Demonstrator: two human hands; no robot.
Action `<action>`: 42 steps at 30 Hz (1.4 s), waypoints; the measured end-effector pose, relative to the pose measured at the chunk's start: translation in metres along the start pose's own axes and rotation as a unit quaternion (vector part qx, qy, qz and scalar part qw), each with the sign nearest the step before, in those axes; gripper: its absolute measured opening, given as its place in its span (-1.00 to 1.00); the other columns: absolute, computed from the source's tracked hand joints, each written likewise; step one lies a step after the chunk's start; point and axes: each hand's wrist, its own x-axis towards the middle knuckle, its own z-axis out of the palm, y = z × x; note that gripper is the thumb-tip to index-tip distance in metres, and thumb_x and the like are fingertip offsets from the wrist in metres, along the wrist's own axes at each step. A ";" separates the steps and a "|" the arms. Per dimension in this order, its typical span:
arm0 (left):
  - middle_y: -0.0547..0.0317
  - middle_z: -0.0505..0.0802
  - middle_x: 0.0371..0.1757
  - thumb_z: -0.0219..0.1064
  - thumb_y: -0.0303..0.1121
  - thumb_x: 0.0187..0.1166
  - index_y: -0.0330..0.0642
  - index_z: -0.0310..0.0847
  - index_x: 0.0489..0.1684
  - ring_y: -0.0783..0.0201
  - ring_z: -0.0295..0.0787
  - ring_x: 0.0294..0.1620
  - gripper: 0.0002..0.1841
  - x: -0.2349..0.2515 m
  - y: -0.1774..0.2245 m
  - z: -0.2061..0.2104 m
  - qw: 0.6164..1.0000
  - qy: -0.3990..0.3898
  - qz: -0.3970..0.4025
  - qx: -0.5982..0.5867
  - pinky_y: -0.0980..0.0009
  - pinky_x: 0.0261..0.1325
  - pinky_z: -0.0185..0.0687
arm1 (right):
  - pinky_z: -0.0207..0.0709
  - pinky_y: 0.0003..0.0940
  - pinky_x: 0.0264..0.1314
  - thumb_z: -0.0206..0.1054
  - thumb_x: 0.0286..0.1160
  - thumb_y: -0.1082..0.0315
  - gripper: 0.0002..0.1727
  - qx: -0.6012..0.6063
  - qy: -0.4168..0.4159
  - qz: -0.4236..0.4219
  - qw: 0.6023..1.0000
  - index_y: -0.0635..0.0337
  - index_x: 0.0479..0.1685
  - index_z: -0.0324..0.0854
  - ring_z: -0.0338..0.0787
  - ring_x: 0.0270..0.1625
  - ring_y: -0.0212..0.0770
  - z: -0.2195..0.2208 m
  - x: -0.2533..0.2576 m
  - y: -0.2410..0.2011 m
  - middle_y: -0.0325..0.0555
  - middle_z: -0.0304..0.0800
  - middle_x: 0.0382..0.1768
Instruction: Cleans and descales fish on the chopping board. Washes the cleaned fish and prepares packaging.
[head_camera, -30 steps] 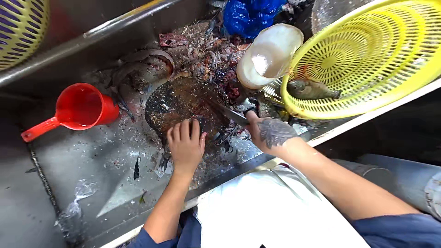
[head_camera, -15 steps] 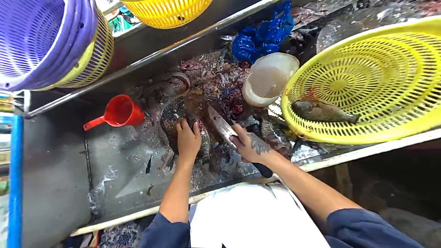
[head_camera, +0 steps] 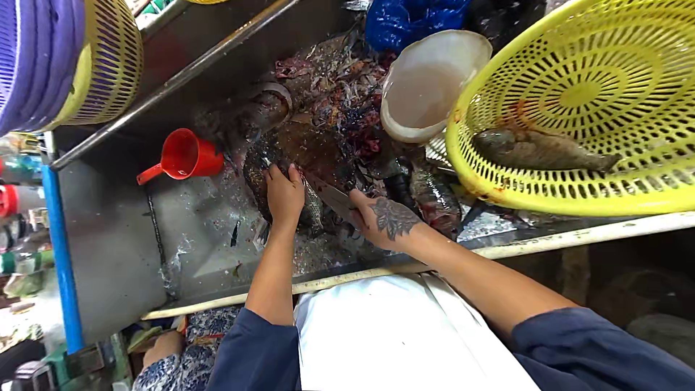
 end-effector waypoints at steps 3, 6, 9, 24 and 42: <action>-0.29 0.78 0.26 0.51 0.21 0.41 -0.30 0.36 0.59 -0.17 0.74 0.31 -0.10 -0.001 0.002 -0.007 0.996 -0.022 -0.033 -0.079 -0.22 0.38 0.59 | 0.69 0.11 0.08 0.04 0.88 0.11 -0.67 0.072 0.029 -0.024 0.997 0.08 0.38 0.39 0.83 -0.05 0.05 0.001 0.005 0.018 0.06 0.76 -0.16; -0.27 0.79 0.22 0.73 -0.01 0.19 -0.21 0.34 0.59 -0.16 0.76 0.26 -0.06 -0.005 0.007 -0.006 0.983 -0.039 -0.062 -0.169 -0.23 0.29 0.64 | 0.72 0.05 -0.06 0.07 0.87 0.17 -0.67 0.132 0.060 -0.011 0.989 0.10 0.42 0.35 0.83 -0.20 0.01 -0.002 0.006 0.032 0.07 0.74 -0.21; -0.14 0.76 0.32 0.69 -0.16 0.29 -0.15 0.29 0.66 0.00 0.76 0.27 -0.11 -0.002 0.016 -0.009 0.900 -0.014 -0.110 -0.420 -0.07 0.26 0.73 | 0.69 0.08 0.10 0.09 0.80 0.28 -0.57 0.150 0.064 0.015 0.986 0.11 0.57 0.25 0.84 -0.05 0.02 -0.018 0.001 0.023 0.10 0.76 -0.09; -0.06 0.69 0.39 0.62 -0.33 0.34 -0.26 0.18 0.65 0.24 0.71 0.38 -0.14 -0.014 -0.026 0.009 0.916 0.187 -0.009 -0.354 0.19 0.46 0.66 | 0.66 -0.04 -0.50 0.13 0.70 0.21 -0.72 -0.031 0.421 -0.117 0.899 0.19 0.17 0.52 0.80 -0.43 -0.03 -0.046 -0.022 -0.029 -0.06 0.70 -0.37; -0.44 0.53 0.51 -0.02 0.18 0.78 -0.26 0.11 0.80 -0.35 0.61 0.43 -0.22 0.013 -0.010 0.005 0.999 0.037 0.004 0.011 -0.28 0.36 0.59 | 0.71 0.02 -0.06 0.03 0.85 0.08 -0.67 0.032 0.091 -0.018 0.995 0.12 0.21 0.48 0.83 -0.21 -0.03 -0.025 0.021 0.006 -0.02 0.74 -0.29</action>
